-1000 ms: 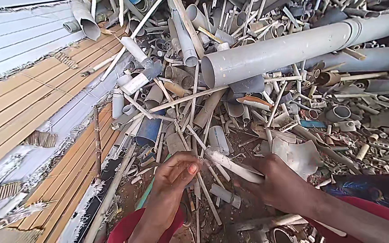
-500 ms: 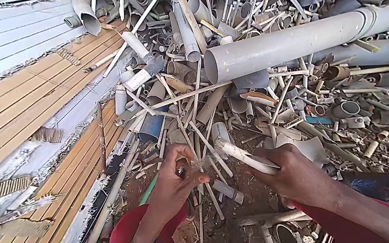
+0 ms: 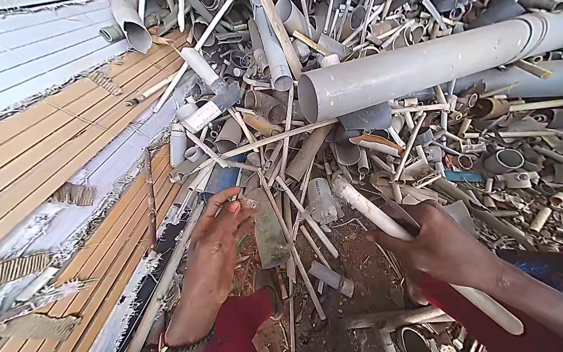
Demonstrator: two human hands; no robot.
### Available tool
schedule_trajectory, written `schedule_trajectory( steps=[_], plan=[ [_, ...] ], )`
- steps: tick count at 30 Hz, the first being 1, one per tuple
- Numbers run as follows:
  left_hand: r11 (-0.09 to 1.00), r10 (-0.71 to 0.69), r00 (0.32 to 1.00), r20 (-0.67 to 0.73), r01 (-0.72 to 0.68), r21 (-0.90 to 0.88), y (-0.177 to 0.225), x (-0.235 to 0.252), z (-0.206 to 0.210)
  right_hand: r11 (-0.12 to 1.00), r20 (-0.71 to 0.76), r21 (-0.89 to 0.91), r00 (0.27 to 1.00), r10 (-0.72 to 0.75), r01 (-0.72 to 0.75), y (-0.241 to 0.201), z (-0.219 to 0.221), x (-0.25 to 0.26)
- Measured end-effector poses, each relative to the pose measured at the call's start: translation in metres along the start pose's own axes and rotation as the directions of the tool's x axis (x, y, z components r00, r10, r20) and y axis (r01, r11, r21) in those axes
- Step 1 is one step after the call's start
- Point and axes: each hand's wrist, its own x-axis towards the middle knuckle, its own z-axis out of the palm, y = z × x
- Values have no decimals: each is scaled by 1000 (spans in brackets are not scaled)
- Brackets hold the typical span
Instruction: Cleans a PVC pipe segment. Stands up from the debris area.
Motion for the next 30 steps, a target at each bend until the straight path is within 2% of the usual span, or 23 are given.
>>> schedule_trajectory(
  steps=[1,3,10,14,17,20,24,27,30],
  plan=[
    [998,18,999,-45,-15,59,0,1,-3,1000,1,5,1000,18,-18,2,-2,0],
    [990,79,996,-34,-75,117,-2,0,-6,1000,-15,8,1000,14,-14,8,-5,0],
    [982,148,965,216,-169,79,-15,-14,-6,999,-9,32,1000,-20,21,6,-3,-3],
    [953,152,951,269,-213,215,-21,-14,-1,998,31,55,999,-18,16,-1,-1,-2],
    [925,181,921,345,-279,260,-21,-16,10,986,132,157,990,43,-64,-7,-3,-1],
    [926,130,878,461,-274,260,-18,-20,20,949,266,271,960,88,-162,-11,-4,1],
    [976,31,840,542,-143,166,-16,-26,29,944,327,284,943,71,-169,-12,3,-1],
    [996,-60,841,538,19,81,-11,-27,28,984,246,171,969,10,-54,-9,9,-3],
    [994,-112,848,518,87,71,-6,-25,24,998,151,23,987,-60,57,-3,14,-6]
  ],
)
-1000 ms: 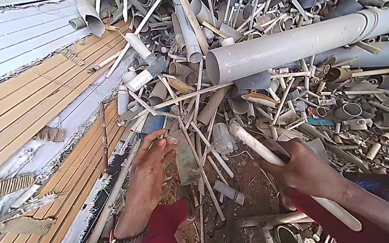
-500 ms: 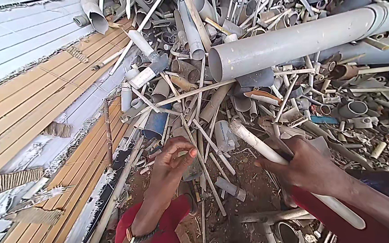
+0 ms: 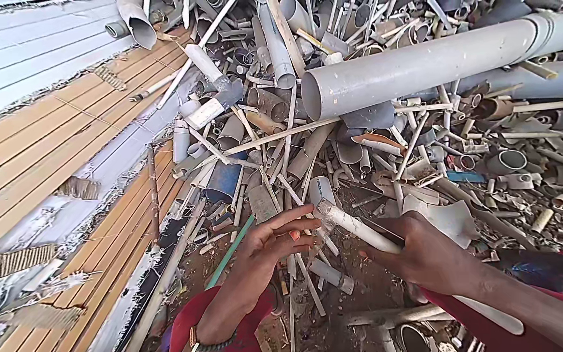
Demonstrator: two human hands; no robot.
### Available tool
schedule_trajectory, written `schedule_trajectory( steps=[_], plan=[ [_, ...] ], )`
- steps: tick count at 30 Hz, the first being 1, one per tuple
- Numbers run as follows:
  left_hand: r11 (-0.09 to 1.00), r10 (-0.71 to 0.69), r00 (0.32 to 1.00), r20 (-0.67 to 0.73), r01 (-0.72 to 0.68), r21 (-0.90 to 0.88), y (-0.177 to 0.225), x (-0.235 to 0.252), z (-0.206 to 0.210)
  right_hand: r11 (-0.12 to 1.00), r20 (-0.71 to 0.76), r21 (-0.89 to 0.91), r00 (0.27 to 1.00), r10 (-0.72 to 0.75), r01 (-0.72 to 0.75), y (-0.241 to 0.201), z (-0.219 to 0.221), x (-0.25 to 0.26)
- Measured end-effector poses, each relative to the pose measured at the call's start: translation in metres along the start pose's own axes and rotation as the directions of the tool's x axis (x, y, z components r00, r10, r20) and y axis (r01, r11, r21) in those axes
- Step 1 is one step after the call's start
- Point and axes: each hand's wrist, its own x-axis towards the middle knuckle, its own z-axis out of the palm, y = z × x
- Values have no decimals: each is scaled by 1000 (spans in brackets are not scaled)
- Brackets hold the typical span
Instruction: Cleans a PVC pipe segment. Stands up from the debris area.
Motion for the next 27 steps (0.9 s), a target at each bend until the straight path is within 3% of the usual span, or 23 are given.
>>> schedule_trajectory(
  steps=[8,10,12,17,21,27],
  plan=[
    [980,-190,982,-4,189,-64,2,-3,6,880,-165,-440,947,-276,179,7,15,-3],
    [992,-127,992,0,127,-21,0,-4,7,860,-163,-472,940,-299,192,8,15,-3],
    [991,32,999,8,-33,133,-5,-5,7,869,-152,-455,945,-290,194,9,14,-3],
    [878,307,944,124,-331,345,-19,-3,1,876,-121,-430,948,-295,217,9,16,-6],
    [861,325,943,77,-329,388,-24,-3,0,882,-116,-421,951,-286,214,11,17,-8],
    [913,284,958,-49,-254,318,-21,-2,11,904,-135,-380,955,-264,196,6,19,-8]
  ],
)
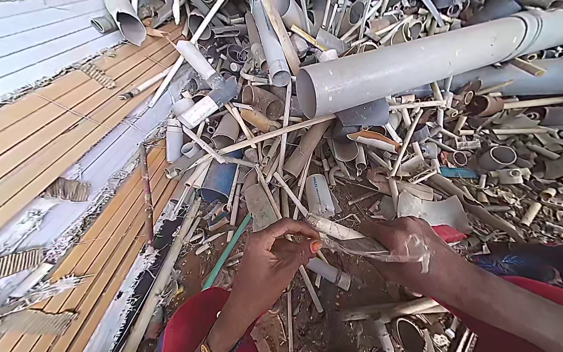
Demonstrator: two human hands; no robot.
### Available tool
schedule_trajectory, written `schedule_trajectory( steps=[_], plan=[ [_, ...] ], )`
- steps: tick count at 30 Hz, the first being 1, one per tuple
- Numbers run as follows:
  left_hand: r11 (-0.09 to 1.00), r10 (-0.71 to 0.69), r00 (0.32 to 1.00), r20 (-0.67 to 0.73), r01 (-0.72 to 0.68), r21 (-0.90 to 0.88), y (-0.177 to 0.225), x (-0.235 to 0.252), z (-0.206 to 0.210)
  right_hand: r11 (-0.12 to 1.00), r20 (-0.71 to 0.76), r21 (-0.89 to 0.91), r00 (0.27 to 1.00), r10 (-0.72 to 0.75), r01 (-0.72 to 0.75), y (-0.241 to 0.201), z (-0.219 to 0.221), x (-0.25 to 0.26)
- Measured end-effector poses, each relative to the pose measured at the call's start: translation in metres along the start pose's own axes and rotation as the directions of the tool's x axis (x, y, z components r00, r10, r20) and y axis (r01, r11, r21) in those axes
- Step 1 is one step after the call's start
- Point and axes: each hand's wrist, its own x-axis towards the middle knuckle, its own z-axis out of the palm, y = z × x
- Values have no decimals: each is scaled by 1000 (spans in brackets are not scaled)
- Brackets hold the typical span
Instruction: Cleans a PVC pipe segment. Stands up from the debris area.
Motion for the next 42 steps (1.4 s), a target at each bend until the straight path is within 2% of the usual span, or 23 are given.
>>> schedule_trajectory(
  steps=[3,8,10,12,15,19,22,25,29,31,33,35,37,40,42],
  plan=[
    [999,1,998,-55,-4,-49,2,1,4,1000,0,-29,1000,9,-9,-6,-2,3],
    [991,104,983,-150,-116,-68,0,2,9,996,-44,-83,999,11,-15,-10,-5,8],
    [991,53,988,-147,-71,-116,5,4,10,998,-45,-60,999,4,-7,-6,-8,10],
    [981,27,992,-124,-50,-187,7,5,7,999,-25,38,1000,-7,8,-1,-9,10],
    [967,110,993,-48,-117,-224,4,5,0,950,47,312,999,20,-34,-2,-11,6],
    [958,122,992,-10,-121,-259,2,7,-9,762,148,614,979,143,-204,-13,-20,1],
    [935,52,998,-36,-62,-350,3,9,-15,623,252,725,955,159,-295,-17,-33,1],
    [918,2,994,-106,-44,-395,4,9,-11,582,329,760,944,38,-289,-18,-34,1],
    [974,-19,973,-229,-34,-225,2,7,1,692,369,711,904,-214,-126,-24,-17,-4],
    [976,-49,973,-226,-2,-219,1,5,4,769,428,629,876,-222,-113,-24,-16,-5],
    [951,-159,975,-153,110,-289,5,4,0,899,506,429,847,-161,-85,-22,-23,-4],
    [922,-242,970,-36,218,-321,6,3,-10,980,425,191,894,-141,64,-15,-20,-6],
    [923,-252,966,59,258,-285,5,1,-21,987,324,31,932,-159,158,-6,-17,-7],
    [921,-240,967,87,255,-294,7,-1,-30,982,205,28,960,-188,187,7,-16,-7],
    [947,-137,983,125,167,-275,4,-1,-37,975,174,66,960,-219,210,12,-15,-8]
  ],
)
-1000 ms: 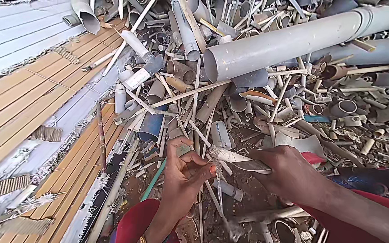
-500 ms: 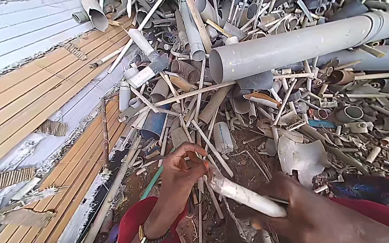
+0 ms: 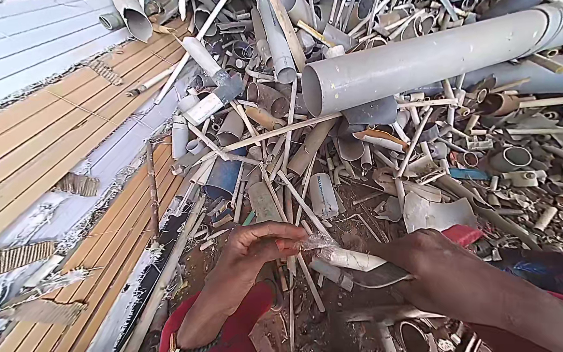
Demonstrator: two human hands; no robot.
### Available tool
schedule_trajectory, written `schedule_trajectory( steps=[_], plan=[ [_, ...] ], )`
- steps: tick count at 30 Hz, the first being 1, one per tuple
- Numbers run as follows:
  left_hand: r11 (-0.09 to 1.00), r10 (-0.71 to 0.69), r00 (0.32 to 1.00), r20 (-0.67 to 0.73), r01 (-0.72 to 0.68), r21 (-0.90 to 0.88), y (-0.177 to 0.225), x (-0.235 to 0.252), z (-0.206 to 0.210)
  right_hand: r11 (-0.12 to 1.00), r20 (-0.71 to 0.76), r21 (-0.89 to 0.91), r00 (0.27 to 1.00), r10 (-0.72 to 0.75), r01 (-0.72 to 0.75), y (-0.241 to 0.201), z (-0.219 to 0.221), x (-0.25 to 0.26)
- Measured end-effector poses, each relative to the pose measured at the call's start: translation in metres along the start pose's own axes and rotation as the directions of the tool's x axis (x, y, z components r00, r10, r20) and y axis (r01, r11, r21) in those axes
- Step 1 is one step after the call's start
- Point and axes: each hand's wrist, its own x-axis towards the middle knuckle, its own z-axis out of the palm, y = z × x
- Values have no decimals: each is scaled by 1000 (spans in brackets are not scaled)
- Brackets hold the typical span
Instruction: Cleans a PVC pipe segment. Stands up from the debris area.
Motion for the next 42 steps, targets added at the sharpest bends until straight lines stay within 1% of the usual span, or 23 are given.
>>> schedule_trajectory(
  steps=[1,3,5,7,9,12,14,15,18,20,22,23,24,26,27,29,31,34,36,38,39,40,42],
  plan=[
    [995,75,996,55,-78,54,-2,1,-3,1000,0,12,1000,-9,9,0,-1,0],
    [958,223,968,119,-240,158,-6,4,-5,1000,11,19,1000,-24,24,0,-2,-1],
    [918,297,934,199,-337,211,-6,7,-2,998,30,48,999,-30,29,-1,-2,0],
    [911,280,908,312,-354,214,-4,9,2,995,62,93,997,-41,35,-3,-2,1],
    [895,254,891,378,-364,257,-5,10,9,991,74,112,994,-78,69,-4,-1,2],
    [901,166,882,442,-318,294,-7,11,15,988,46,65,989,-142,139,-6,4,3],
    [914,97,893,440,-255,316,-7,9,14,985,34,21,984,-174,174,-6,5,3],
    [911,70,912,405,-223,346,-7,8,13,981,23,-20,981,-192,193,-6,6,2],
    [899,48,974,223,-139,415,-11,5,19,957,-36,-167,969,-245,236,-3,5,4],
    [914,43,992,116,-86,395,-14,4,27,941,-66,-248,965,-254,231,-4,3,5],
    [913,75,997,9,-73,400,-17,5,33,924,-78,-327,969,-234,197,-7,2,7],
    [892,131,990,-46,-97,442,-18,5,37,920,-86,-357,975,-207,164,-11,2,8],
    [852,217,972,-92,-142,504,-19,6,39,919,-100,-378,981,-164,115,-16,3,9],
    [761,394,909,-134,-242,602,-18,9,40,926,-137,-377,988,-75,18,-28,5,12],
    [734,453,880,-142,-278,620,-16,10,40,932,-154,-363,987,-48,-11,-32,5,14],
    [721,523,832,-183,-318,615,-10,12,39,947,-177,-321,984,-32,-27,-34,3,19],
    [768,531,810,-251,-334,546,-4,16,36,955,-183,-295,982,-37,-19,-32,-1,25],
    [852,481,790,-380,-319,416,0,21,30,952,-227,-300,974,-12,-58,-34,-2,34],
    [922,381,761,-525,-273,274,6,24,25,949,-257,-299,966,24,-103,-40,-3,36],
    [975,212,720,-660,-199,97,14,26,23,959,-257,-263,966,31,-101,-42,-3,35],
    [984,130,710,-692,-180,0,16,27,24,974,-250,-204,967,46,-99,-40,-2,35],
    [981,34,708,-705,-158,-112,18,27,26,989,-228,-108,971,78,-104,-37,1,35],
    [937,-167,697,-697,-108,-332,21,30,28,991,-148,83,982,118,-107,-26,5,36]
  ],
)
